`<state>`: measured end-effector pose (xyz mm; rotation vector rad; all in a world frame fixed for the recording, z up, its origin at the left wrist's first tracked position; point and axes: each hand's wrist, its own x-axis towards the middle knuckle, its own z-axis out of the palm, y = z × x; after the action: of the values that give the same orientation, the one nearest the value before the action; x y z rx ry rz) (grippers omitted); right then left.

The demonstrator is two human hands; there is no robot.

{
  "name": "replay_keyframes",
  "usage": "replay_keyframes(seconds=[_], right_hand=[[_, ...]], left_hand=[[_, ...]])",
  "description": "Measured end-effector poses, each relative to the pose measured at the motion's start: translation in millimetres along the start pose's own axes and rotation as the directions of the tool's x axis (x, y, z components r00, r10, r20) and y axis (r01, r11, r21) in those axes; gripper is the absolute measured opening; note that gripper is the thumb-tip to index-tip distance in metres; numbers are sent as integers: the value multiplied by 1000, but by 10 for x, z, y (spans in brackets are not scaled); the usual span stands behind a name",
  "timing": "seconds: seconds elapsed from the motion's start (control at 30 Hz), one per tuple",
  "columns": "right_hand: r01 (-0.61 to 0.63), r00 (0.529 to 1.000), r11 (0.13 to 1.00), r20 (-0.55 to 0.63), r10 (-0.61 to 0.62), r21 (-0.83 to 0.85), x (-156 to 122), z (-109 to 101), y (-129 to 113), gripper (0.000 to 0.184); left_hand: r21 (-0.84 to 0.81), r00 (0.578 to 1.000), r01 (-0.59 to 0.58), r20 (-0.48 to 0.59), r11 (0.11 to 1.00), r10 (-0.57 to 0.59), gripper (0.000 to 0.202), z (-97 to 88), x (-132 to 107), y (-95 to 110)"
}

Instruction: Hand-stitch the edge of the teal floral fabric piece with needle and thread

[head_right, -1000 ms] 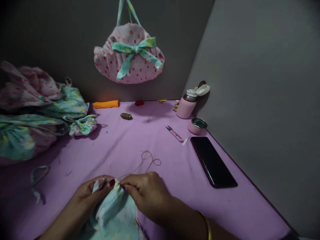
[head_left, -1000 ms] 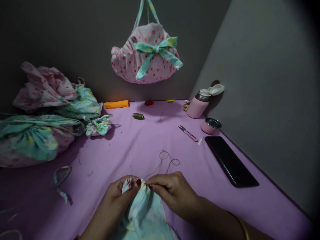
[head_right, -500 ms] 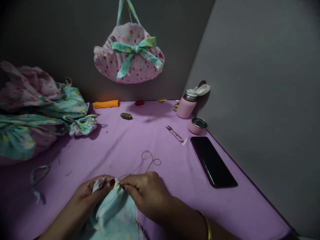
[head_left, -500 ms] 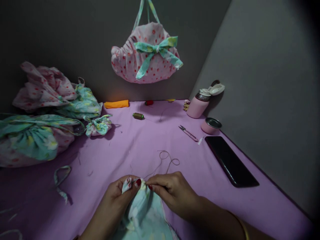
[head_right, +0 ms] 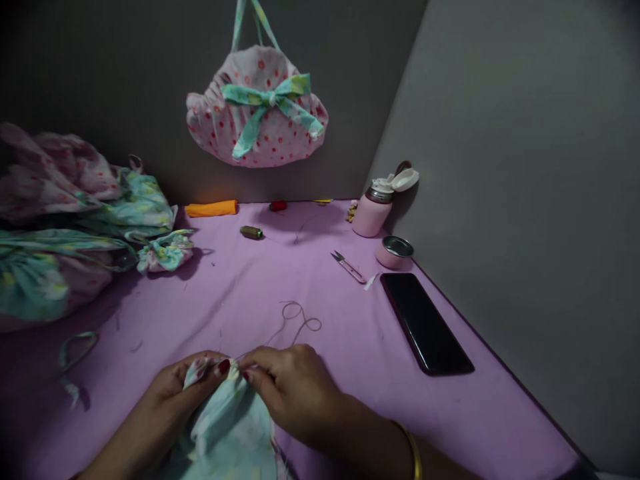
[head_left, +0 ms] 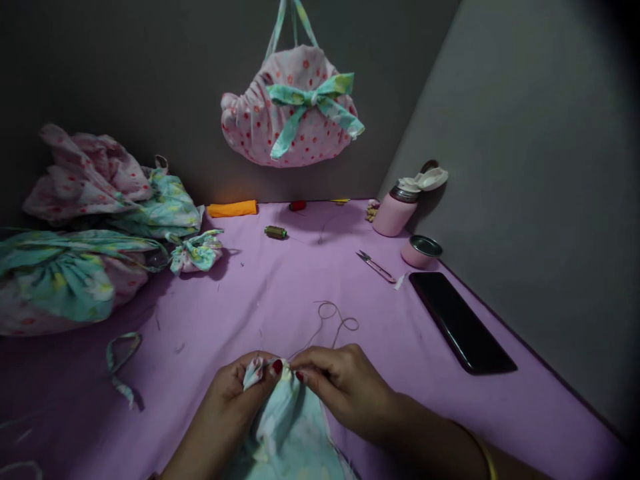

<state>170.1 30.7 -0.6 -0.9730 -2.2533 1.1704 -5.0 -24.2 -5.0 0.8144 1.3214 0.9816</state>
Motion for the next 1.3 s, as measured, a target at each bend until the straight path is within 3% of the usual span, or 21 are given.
replay_keyframes(seconds=[0.2, 0.4, 0.7, 1.03, 1.3], right_hand=[[-87, 996, 986, 33, 83, 140, -1, 38, 0, 28], [-97, 995, 990, 17, 96, 104, 4, 27, -16, 26], [-100, 995, 987, 24, 97, 128, -9, 60, 14, 21], [-242, 970, 849, 98, 223, 469, 42, 35, -8, 10], [-243, 970, 784, 116, 216, 572, 54, 55, 32, 9]], left_hand=[[93, 999, -36, 22, 995, 34, 26, -25, 16, -37], [164, 996, -74, -46, 984, 83, 26, -39, 30, -78], [188, 998, -49, 44, 981, 41, 26, -25, 15, -46], [136, 999, -31, 37, 990, 26, 26, -22, 12, -51], [96, 993, -20, 115, 995, 9, 27, -30, 12, -3]])
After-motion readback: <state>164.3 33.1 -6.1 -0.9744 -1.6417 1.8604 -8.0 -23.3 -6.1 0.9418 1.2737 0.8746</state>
